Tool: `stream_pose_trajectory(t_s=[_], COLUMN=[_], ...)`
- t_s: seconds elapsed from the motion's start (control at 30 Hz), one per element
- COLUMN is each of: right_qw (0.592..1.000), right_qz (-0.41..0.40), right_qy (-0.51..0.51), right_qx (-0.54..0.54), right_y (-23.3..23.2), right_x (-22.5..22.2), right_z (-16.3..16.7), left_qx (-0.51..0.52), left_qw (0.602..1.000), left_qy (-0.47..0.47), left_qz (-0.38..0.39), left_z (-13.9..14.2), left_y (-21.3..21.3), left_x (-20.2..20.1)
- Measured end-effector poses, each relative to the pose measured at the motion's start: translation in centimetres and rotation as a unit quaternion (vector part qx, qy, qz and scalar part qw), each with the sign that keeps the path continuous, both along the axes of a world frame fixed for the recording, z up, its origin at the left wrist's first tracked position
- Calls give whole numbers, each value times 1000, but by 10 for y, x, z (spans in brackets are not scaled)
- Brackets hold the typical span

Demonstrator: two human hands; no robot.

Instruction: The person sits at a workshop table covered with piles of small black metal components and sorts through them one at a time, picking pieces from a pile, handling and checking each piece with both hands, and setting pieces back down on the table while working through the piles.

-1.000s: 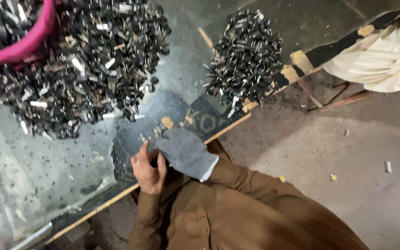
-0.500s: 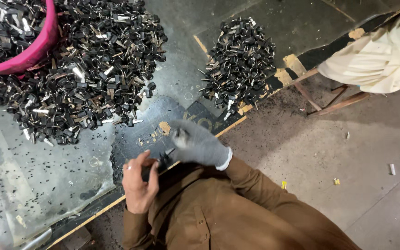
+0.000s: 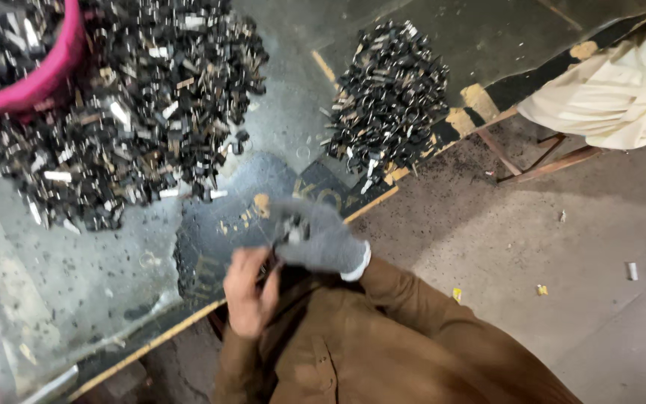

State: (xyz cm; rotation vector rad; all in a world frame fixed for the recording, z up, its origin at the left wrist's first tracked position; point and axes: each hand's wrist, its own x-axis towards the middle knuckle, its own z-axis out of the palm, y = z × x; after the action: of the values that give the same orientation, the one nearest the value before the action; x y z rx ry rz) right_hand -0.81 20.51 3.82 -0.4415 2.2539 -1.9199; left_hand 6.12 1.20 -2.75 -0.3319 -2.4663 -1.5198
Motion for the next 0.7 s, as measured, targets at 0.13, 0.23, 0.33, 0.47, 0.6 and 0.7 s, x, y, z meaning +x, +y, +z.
stream_pose_trajectory(t_s=[0.13,0.23,0.33,0.47,0.6,0.7], right_qw=[961,915,923,937,947,941], right_qz=[-123,-97,-41,-19,-21,1], right_qy=[152,278,262,226,189,171], right_qx=[194,277,280,266,260,293], right_y=[-4,-6,-3,-5,-14,-20], right_x=[-29,-32,-13,-1,-11,-19], right_z=[-2,-8,-15,-18,-14,-11], left_qx=[-235,-247,-193,-134,-119,-123], left_qw=[966,965,978,983,983,984], left_qy=[104,87,72,47,57,56], left_qz=[-9,0,47,121,131,118], left_z=[4,0,-7,-15,-13,-11], left_y=[-4,-6,-8,-3,-1,-2], left_x=[-62,-80,-75,-59,-54,-53])
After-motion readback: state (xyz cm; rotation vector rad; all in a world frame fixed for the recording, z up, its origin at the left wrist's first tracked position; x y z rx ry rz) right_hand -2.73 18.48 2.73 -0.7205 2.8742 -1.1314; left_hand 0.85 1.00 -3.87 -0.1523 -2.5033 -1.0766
